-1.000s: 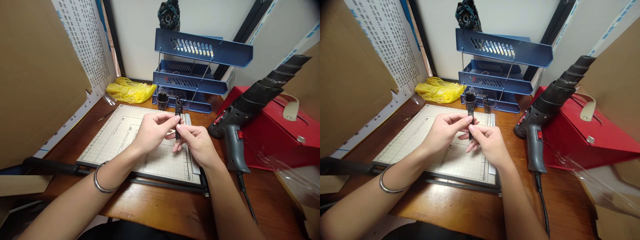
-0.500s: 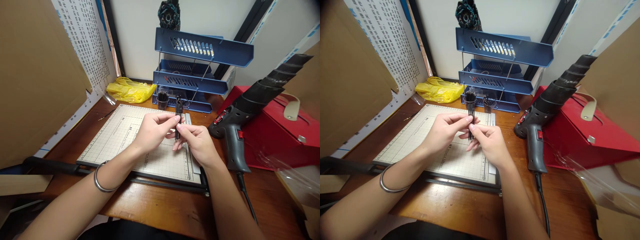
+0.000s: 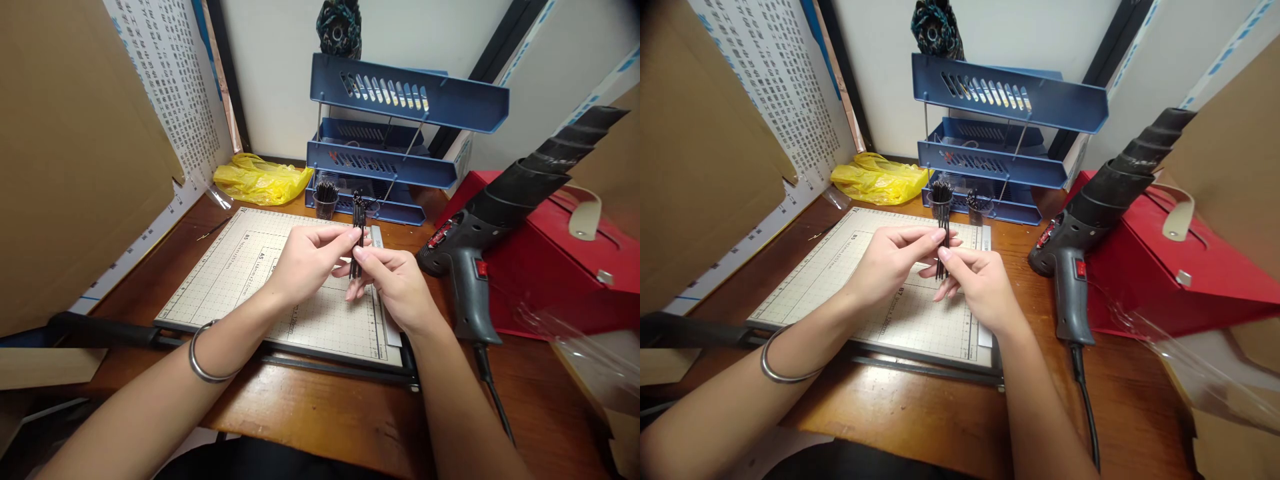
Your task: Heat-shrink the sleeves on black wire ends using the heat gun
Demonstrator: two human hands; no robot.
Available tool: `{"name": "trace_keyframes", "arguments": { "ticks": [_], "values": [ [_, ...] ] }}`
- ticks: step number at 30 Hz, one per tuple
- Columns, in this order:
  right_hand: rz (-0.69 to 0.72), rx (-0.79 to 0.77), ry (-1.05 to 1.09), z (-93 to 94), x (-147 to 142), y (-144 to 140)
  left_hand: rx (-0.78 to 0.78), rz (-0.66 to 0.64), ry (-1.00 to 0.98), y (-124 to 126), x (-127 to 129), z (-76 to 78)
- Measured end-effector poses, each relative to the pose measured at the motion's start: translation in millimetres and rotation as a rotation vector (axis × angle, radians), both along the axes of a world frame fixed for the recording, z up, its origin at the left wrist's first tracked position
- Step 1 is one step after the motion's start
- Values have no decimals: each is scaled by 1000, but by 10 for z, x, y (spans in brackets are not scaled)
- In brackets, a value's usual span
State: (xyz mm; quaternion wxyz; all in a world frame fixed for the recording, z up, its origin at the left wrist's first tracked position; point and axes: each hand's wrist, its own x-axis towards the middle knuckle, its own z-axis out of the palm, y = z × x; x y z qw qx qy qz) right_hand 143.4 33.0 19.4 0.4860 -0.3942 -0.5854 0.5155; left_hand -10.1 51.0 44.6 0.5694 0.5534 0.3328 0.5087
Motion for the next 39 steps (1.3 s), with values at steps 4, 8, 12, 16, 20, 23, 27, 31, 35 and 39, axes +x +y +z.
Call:
{"name": "trace_keyframes", "arguments": {
  "ticks": [4, 8, 12, 16, 20, 23, 27, 31, 35, 39],
  "values": [
    [9, 0, 17, -12, 3, 2, -2, -6, 5, -2, -4, 10],
    [-7, -14, 39, -25, 10, 11, 51, 22, 40, -4, -7, 5],
    [0, -8, 42, -28, 14, 12, 64, 24, 28, -1, -8, -14],
    [13, -3, 56, -27, 15, 12, 77, -21, 16, 14, -22, -36],
    [39, 26, 83, -37, 23, 14, 76, -72, -8, 30, -30, -41],
    [67, 57, 75, -42, 44, 10, 83, -101, -10, 30, -27, -31],
    [117, 82, 69, -48, 71, 5, 78, -115, -4, 3, -24, -19],
    [147, 69, 108, -57, 76, 7, 86, -193, 0, -29, -31, -23],
    [169, 60, 138, -47, 65, -1, 127, -143, 15, -44, -33, -12],
    [166, 50, 177, -25, 52, -16, 168, 1, -81, -35, -21, -1]
  ]
}}
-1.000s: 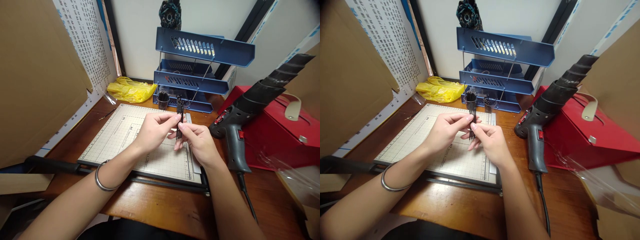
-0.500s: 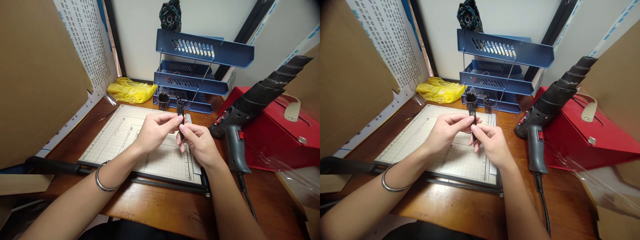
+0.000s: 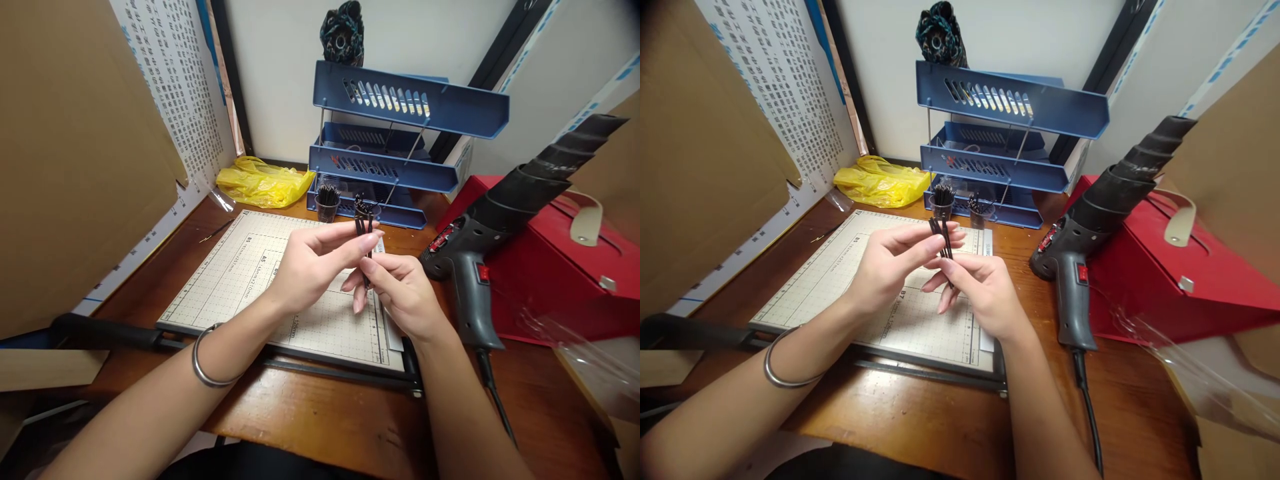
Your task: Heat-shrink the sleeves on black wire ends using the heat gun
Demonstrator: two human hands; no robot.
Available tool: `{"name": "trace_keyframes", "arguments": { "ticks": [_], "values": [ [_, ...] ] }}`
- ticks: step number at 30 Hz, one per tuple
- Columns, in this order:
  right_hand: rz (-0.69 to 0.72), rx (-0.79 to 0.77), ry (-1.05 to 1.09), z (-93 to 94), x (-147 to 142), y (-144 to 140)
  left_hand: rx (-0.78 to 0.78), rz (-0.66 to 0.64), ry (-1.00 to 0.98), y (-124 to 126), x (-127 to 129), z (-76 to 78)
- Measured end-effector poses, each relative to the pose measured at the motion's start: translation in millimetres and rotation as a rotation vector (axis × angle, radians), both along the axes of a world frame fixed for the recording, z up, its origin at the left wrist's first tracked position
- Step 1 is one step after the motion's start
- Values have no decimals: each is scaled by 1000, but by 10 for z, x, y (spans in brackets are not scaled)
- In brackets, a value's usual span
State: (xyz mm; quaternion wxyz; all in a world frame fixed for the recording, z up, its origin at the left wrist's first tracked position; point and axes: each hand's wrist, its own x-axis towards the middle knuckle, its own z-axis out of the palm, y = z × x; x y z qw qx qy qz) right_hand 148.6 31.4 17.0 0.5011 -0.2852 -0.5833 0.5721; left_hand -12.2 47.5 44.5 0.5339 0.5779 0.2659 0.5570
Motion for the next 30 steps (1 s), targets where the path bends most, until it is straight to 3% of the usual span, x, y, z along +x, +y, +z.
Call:
{"name": "trace_keyframes", "arguments": {
  "ticks": [4, 13, 15, 21, 25, 30],
  "values": [
    [-8, -43, 19, 8, -11, -2, 37, 156, -93, 23, 10, -35],
    [-33, -56, 6, -6, -19, -8, 52, 352, -119, 77, -17, -91],
    [-34, -50, 9, -5, -14, -8, 49, 319, -117, 90, -24, -92],
    [-40, -8, -55, 42, -21, -13, 17, 38, -86, 15, -7, -32],
    [-54, 40, -175, 82, -41, -25, 6, 44, -89, -20, 2, -19],
    [-58, 37, -179, 73, -38, -22, -8, 2, -77, 13, -28, -50]
  ]
}}
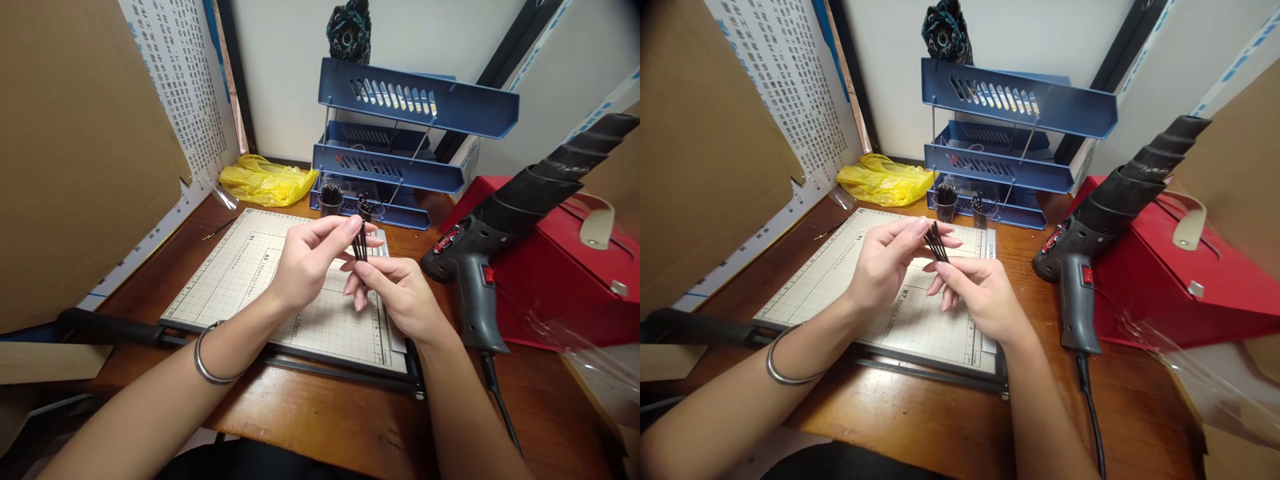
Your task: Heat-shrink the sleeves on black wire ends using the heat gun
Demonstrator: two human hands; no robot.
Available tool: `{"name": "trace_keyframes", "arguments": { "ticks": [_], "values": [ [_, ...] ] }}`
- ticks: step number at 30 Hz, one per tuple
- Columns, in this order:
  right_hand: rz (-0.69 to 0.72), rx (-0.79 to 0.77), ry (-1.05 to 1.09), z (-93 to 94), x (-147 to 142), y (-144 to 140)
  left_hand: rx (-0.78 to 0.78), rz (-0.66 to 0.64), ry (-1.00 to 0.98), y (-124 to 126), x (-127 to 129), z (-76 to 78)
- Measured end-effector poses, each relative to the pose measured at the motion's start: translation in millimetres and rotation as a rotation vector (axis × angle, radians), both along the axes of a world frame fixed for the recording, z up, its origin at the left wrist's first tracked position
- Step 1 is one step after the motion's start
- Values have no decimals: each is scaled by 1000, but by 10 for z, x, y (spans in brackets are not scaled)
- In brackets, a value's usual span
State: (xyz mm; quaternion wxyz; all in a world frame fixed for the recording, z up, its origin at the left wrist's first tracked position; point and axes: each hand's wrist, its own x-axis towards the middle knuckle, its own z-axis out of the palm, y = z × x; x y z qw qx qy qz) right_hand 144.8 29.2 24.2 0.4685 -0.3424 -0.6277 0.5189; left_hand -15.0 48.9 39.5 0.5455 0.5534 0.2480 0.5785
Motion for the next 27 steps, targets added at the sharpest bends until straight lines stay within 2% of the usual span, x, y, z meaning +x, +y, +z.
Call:
{"name": "trace_keyframes", "arguments": {
  "ticks": [8, 12, 27],
  "values": [
    [-13, 15, 36, -36, 17, 24, 16, -78, 181, -45, -4, 77],
    [-16, 39, 20, -31, 15, 17, 55, -78, 275, -68, 5, 56],
    [18, 146, 4, -97, 63, 50, 334, -47, 269, -65, 5, 8]
  ]
}}
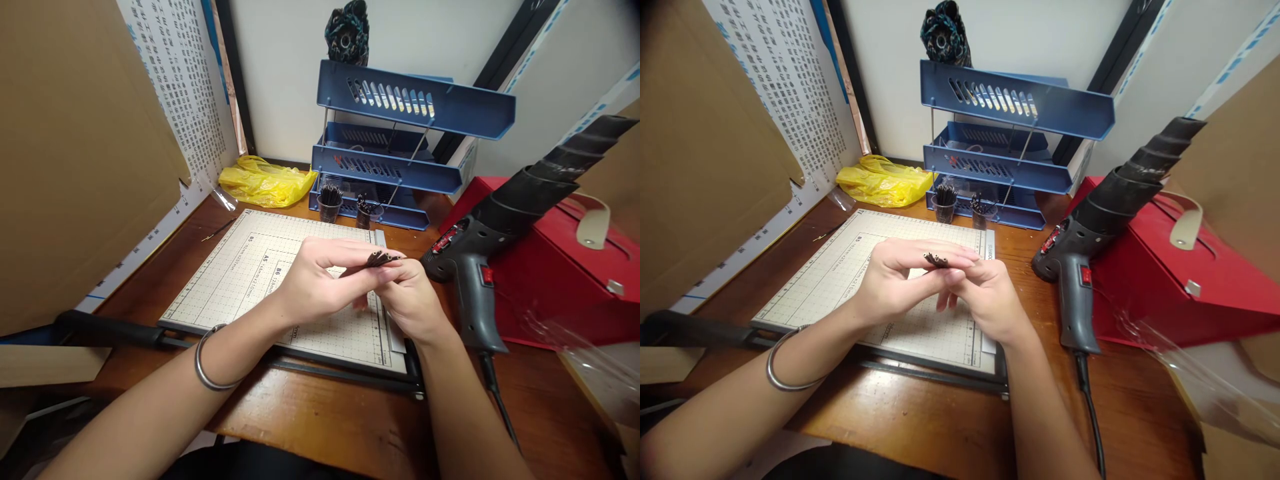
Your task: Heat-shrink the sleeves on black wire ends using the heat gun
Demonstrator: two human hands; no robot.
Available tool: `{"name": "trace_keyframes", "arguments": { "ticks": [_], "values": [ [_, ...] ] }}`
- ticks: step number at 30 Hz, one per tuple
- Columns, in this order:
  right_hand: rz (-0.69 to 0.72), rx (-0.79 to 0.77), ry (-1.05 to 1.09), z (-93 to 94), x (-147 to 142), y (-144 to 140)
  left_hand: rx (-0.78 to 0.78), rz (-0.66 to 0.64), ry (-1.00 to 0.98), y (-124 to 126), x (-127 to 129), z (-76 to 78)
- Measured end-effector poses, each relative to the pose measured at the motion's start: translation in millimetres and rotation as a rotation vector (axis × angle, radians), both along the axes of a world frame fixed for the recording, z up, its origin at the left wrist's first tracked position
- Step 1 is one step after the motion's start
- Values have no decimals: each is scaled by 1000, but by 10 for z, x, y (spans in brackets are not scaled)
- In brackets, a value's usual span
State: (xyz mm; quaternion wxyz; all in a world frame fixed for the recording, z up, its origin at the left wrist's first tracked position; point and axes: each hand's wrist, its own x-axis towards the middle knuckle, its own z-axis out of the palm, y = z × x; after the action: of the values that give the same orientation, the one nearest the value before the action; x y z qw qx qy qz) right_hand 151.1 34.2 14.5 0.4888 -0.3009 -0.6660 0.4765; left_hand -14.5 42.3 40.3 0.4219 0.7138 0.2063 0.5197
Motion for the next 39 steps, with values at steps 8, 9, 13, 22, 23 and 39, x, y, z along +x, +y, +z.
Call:
{"name": "trace_keyframes", "arguments": {
  "ticks": [8, 9, 13, 22, 23, 39],
  "values": [
    [-6, -36, 29, -22, -4, -14, 39, 28, 15, -6, 8, 17],
    [-2, -34, 34, -23, -3, -17, 37, 30, 16, -12, 9, 18],
    [12, -72, 52, 10, -12, -39, -88, -28, 21, -45, 2, 21],
    [199, -200, 89, 45, -3, -71, -451, -199, -46, -42, 0, 41],
    [202, -209, 87, 37, 1, -72, -453, -201, -43, -35, 1, 41],
    [199, -226, 117, 62, -15, -78, -490, -264, -51, -15, -9, 41]
  ]
}}
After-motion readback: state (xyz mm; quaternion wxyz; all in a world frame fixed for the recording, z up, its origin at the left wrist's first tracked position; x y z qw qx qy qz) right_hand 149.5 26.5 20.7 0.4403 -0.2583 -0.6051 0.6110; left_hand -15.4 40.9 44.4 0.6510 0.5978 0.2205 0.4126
